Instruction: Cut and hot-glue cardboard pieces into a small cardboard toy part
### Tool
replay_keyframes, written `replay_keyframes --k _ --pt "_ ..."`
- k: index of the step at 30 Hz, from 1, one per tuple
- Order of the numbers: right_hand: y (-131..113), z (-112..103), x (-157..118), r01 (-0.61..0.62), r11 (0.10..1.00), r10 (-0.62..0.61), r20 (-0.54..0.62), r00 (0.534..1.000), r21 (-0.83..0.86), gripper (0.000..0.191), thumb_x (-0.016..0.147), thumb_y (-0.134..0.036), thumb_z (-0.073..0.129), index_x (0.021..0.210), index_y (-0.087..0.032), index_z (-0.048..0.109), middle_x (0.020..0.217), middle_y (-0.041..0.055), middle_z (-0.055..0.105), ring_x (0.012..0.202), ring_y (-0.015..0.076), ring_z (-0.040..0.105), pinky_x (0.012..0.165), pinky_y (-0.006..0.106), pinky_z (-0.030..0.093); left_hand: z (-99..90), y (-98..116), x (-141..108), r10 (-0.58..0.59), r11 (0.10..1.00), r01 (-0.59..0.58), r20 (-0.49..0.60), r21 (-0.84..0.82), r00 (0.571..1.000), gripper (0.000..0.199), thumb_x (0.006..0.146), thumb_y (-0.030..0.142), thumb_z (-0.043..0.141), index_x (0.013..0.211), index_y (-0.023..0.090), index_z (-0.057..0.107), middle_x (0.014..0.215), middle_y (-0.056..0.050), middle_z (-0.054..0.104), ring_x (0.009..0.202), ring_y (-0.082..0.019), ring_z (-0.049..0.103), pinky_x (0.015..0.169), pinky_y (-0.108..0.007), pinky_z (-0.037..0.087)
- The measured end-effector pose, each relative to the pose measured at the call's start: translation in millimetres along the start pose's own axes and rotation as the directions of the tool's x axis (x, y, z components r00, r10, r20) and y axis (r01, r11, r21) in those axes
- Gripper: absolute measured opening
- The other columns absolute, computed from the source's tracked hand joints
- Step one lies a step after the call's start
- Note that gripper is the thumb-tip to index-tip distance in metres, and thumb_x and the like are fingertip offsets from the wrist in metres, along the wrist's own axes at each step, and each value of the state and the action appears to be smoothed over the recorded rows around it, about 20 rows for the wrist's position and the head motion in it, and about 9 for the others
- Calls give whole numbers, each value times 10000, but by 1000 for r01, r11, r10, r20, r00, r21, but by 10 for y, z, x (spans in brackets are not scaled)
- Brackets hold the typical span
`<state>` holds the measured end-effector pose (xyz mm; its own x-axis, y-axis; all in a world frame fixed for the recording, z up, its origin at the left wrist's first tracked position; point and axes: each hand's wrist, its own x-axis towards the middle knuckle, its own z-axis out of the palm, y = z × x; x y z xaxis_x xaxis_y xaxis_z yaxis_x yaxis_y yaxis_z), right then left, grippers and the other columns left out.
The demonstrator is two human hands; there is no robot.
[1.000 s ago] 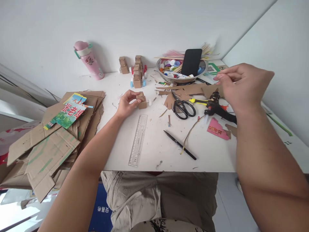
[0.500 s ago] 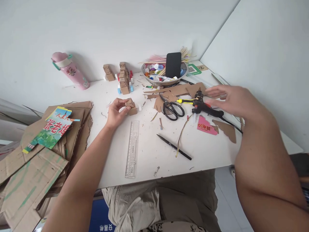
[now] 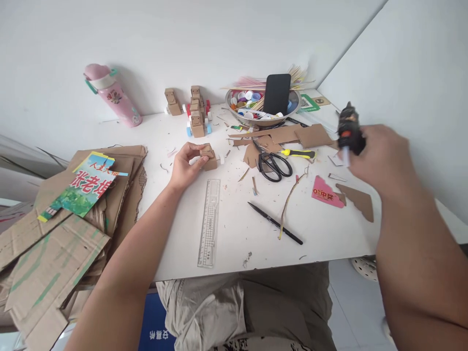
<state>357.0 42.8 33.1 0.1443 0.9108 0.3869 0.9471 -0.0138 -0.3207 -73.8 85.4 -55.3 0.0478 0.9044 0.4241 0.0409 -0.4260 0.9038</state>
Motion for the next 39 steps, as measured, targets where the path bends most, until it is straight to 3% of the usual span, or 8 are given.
replay_keyframes --k 3,7,12,17,24,29,34,39 --pt "-166 -96 41 -3 964 31 -102 994 266 267 939 -537 777 992 -294 683 1052 120 804 821 289 776 830 508 600 1 -13 10 -11 1000 11 -2 -27 1000 516 734 600 993 958 254 681 1022 -56 870 999 -242 850 988 -420 694" --pt "-578 -101 112 199 761 -158 -122 980 618 797 799 -1053 621 1014 -292 720 887 74 793 577 173 654 648 437 556 -3 -44 29 -39 997 40 7 -64 999 441 755 481 1000 964 247 689 1039 -53 873 1024 -243 850 1021 -430 689" --pt "-1196 21 142 104 563 -417 173 892 820 802 760 -1055 665 889 -263 695 890 57 787 483 106 518 520 367 489 -24 -88 51 -69 994 68 -10 -91 998 418 792 450 984 976 255 664 1046 -49 872 1040 -251 849 984 -436 690" --pt "-1527 338 65 58 636 -542 393 743 769 864 799 -1102 503 762 -261 698 538 7 633 457 163 549 519 365 506 -53 -128 71 -80 992 71 -83 -100 993 506 823 615 947 1060 274 657 1091 -56 887 1113 -264 850 1045 -464 654" --pt "-1564 535 2 120 765 -468 418 778 633 828 918 -1025 477 695 -262 708 582 19 685 490 178 627 543 349 517 -18 -134 66 -117 974 98 -85 -202 990 523 759 573 1000 1027 262 676 1005 -27 889 1039 -250 858 1000 -425 654" --pt "-1593 531 11 108 799 -470 502 726 592 804 937 -994 500 677 -257 689 568 40 684 543 208 675 588 355 503 9 -79 45 -184 943 148 -97 -297 978 525 694 508 1053 979 249 697 948 -14 882 960 -228 850 926 -363 646" --pt "-1566 732 -24 47 812 -386 476 790 582 825 929 -1004 480 628 -260 668 418 -1 530 416 186 544 553 355 449 34 -49 38 -209 926 171 -82 -337 974 518 671 467 1074 940 251 687 905 -2 872 934 -224 847 877 -347 650" --pt "-1517 949 -18 97 812 -411 444 796 576 806 947 -976 500 632 -256 680 379 -27 461 384 172 487 558 346 429 50 -39 31 -212 928 176 -75 -329 974 540 668 504 1072 938 249 680 918 -3 881 961 -233 856 874 -354 664"
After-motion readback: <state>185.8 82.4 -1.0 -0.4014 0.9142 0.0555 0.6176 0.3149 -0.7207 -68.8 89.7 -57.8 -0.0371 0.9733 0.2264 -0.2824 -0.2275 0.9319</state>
